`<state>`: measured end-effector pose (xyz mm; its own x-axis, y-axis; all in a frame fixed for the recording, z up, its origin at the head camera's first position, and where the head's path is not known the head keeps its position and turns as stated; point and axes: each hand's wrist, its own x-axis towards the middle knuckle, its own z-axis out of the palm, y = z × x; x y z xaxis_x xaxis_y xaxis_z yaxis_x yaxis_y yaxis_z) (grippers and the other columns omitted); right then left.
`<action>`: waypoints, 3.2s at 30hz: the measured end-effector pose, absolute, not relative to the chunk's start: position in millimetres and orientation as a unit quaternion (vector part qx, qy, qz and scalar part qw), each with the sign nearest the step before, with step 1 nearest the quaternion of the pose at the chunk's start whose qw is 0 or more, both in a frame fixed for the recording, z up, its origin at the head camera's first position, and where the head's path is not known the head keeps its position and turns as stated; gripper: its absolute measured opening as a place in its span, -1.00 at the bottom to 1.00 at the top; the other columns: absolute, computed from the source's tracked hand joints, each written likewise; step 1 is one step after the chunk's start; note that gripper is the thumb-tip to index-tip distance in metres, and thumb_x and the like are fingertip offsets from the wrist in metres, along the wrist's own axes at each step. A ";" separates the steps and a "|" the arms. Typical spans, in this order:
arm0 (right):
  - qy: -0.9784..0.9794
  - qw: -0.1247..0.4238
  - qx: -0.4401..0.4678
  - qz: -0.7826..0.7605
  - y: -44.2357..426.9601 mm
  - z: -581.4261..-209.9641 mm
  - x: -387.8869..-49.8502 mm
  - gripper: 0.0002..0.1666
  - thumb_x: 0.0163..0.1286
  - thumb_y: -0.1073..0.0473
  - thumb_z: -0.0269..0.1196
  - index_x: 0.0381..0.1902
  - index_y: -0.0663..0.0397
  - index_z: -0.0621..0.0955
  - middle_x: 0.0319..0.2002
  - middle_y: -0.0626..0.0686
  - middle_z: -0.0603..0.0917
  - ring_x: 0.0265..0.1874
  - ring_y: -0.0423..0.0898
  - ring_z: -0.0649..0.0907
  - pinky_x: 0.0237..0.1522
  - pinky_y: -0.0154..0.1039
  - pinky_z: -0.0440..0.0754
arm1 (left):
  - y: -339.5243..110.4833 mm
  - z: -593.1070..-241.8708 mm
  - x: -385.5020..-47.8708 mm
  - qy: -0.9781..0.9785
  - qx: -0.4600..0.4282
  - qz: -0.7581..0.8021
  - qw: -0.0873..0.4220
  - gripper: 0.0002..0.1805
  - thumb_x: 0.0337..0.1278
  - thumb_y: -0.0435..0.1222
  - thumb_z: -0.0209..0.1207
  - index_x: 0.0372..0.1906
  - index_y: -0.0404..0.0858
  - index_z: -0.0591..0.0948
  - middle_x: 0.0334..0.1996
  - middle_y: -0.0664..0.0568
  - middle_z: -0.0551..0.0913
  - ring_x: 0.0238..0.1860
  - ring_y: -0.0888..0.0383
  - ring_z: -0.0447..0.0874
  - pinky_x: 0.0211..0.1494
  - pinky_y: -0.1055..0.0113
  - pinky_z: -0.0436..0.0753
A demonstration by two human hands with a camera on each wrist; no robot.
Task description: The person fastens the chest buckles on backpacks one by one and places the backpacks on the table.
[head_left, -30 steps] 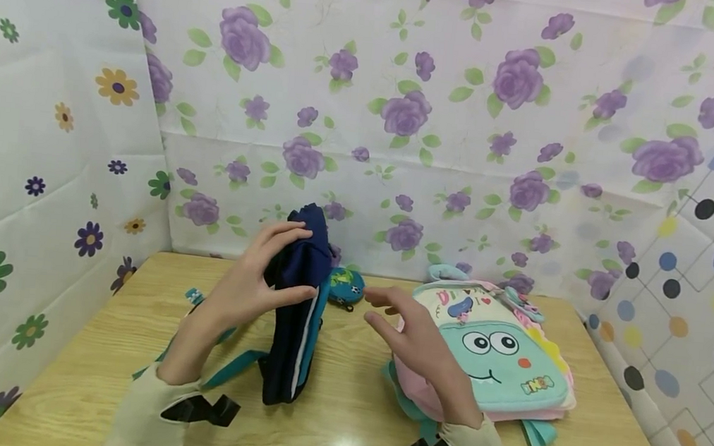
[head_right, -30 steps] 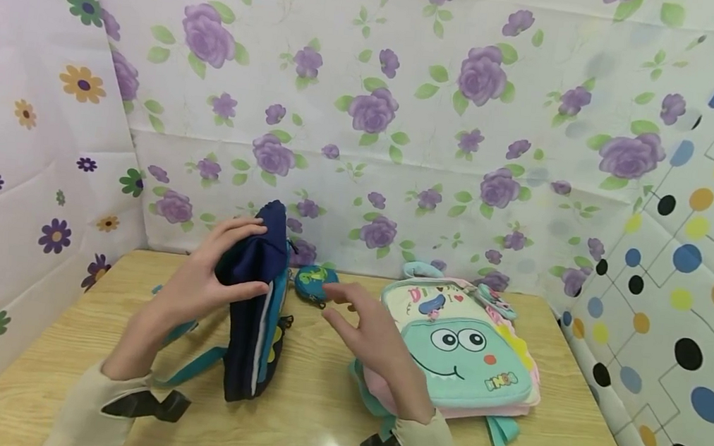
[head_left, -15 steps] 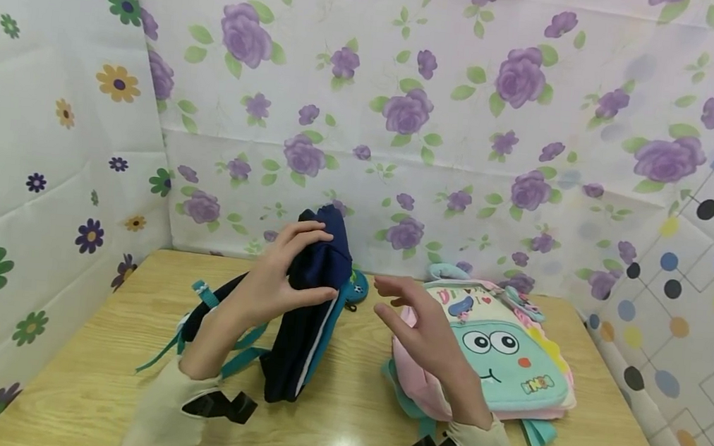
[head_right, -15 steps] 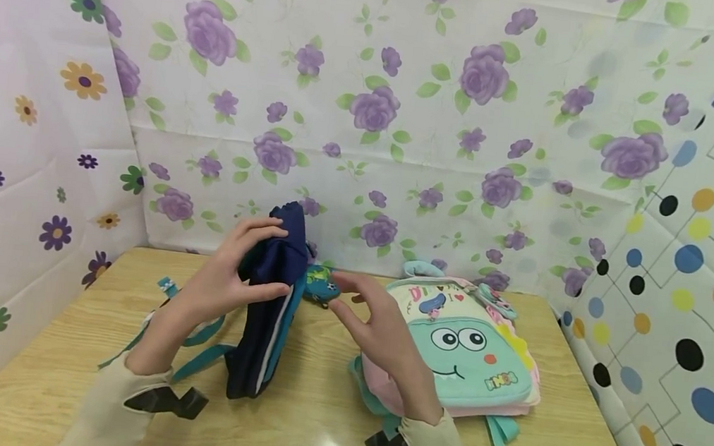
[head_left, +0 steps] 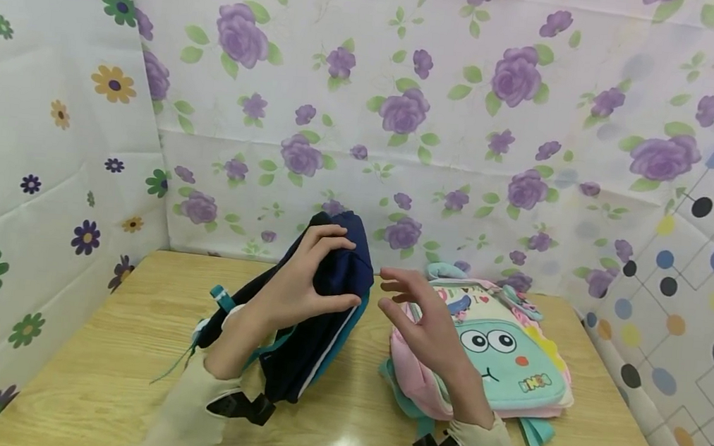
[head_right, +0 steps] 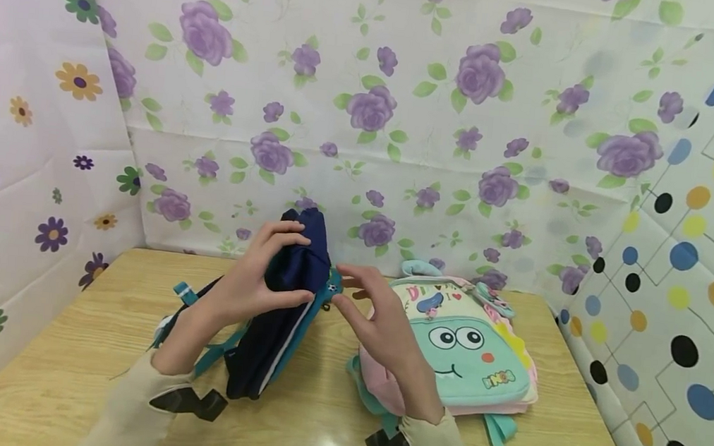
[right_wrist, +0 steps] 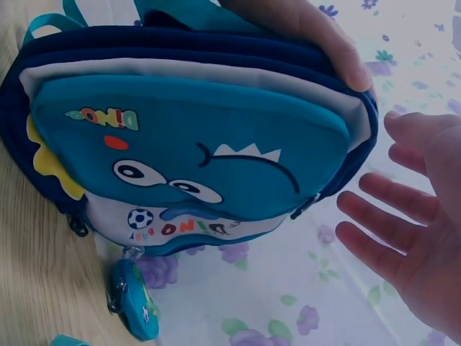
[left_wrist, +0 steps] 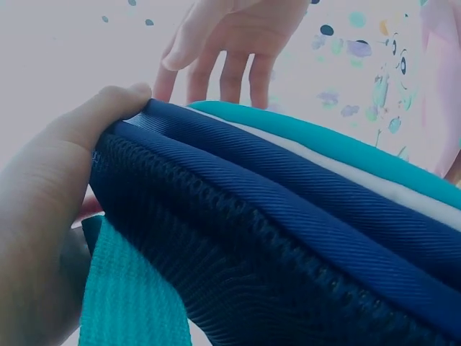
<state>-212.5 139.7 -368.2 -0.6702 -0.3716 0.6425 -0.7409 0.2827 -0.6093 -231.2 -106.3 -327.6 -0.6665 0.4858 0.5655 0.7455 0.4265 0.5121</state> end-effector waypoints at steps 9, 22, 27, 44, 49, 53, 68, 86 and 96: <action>-0.778 0.193 0.350 0.485 143.7 -367.5 -215.3 -0.41 0.42 0.37 0.22 0.38 0.00 0.43 0.26 0.07 0.52 0.15 -0.01 0.62 0.08 -0.10 0.66 | -86.0 -331.9 -234.4 -0.827 -0.394 -0.360 0.174 -0.26 0.01 -0.07 0.46 0.29 -0.14 0.42 0.44 -0.10 0.17 0.47 -0.03 0.20 0.41 -0.03 0.41; -0.788 0.182 0.311 0.500 151.2 -367.5 -216.0 -0.48 0.45 0.30 0.21 0.32 -0.06 0.47 0.23 0.07 0.49 0.11 -0.02 0.65 0.11 -0.17 0.65 | -65.5 -337.1 -237.6 -0.831 -0.403 -0.344 0.168 -0.26 0.02 -0.04 0.45 0.29 -0.14 0.41 0.44 -0.08 0.18 0.47 0.03 0.20 0.39 0.08 0.47; -0.797 0.187 0.283 0.500 151.6 -367.7 -215.8 -0.52 0.45 0.24 0.23 0.29 -0.10 0.48 0.20 0.04 0.50 0.05 -0.03 0.66 0.06 -0.19 0.67 | -59.4 -339.9 -238.4 -0.831 -0.402 -0.344 0.173 -0.22 0.02 -0.04 0.46 0.33 -0.13 0.39 0.44 -0.07 0.19 0.46 0.03 0.22 0.37 0.08 0.48; -0.798 0.181 0.232 0.525 152.4 -365.0 -215.5 -0.48 0.43 0.23 0.26 0.31 0.03 0.44 0.20 0.13 0.45 -0.02 0.02 0.70 -0.01 -0.28 0.67 | -40.9 -344.5 -238.8 -0.842 -0.382 -0.337 0.180 -0.06 -0.02 0.00 0.47 0.45 -0.05 0.26 0.45 0.01 0.18 0.39 0.02 0.35 0.30 0.11 0.56; -0.803 0.186 0.223 0.520 153.7 -363.8 -215.9 -0.45 0.39 0.34 0.26 0.32 0.19 0.43 0.20 0.23 0.45 -0.06 0.14 0.69 -0.09 -0.29 0.66 | -36.8 -347.3 -239.5 -0.841 -0.385 -0.333 0.183 -0.03 -0.02 0.01 0.47 0.48 -0.06 0.23 0.46 0.01 0.17 0.40 0.01 0.35 0.27 0.11 0.57; -0.807 0.184 0.218 0.517 155.4 -362.5 -215.3 -0.46 0.40 0.30 0.26 0.32 0.12 0.45 0.19 0.18 0.47 -0.09 0.09 0.68 -0.13 -0.31 0.65 | -36.7 -347.9 -239.1 -0.844 -0.385 -0.323 0.187 -0.01 -0.05 0.05 0.47 0.48 -0.03 0.23 0.48 0.03 0.16 0.38 0.02 0.38 0.25 0.13 0.59; -0.815 0.179 0.206 0.511 160.3 -364.0 -216.5 -0.54 0.43 0.08 0.28 0.26 -0.12 0.51 0.15 0.02 0.53 -0.12 -0.06 0.69 -0.14 -0.32 0.64 | -90.0 -345.8 -229.5 -0.829 -0.359 -0.393 0.170 -0.49 0.23 -0.08 0.32 0.24 -0.11 0.53 0.39 0.01 0.34 0.46 0.05 0.25 0.43 -0.05 0.38; -0.818 0.167 0.200 0.513 164.8 -365.2 -216.8 -0.53 0.42 0.05 0.28 0.26 -0.15 0.51 0.20 -0.04 0.52 -0.10 -0.09 0.69 -0.14 -0.31 0.62 | -154.2 -376.2 -217.2 -0.864 -0.268 -0.410 0.116 -0.68 0.33 -0.07 0.23 0.12 0.00 0.60 0.24 0.09 0.51 0.29 0.08 0.46 0.23 -0.03 0.55; -0.826 0.160 0.193 0.504 167.7 -364.3 -216.8 -0.55 0.42 0.00 0.28 0.23 -0.16 0.52 0.14 -0.04 0.54 -0.16 -0.13 0.68 -0.12 -0.26 0.63 | -178.6 -396.7 -217.5 -0.873 -0.250 -0.402 0.118 -0.68 0.34 -0.09 0.21 0.13 -0.02 0.60 0.24 -0.04 0.52 0.24 0.02 0.49 0.17 -0.04 0.56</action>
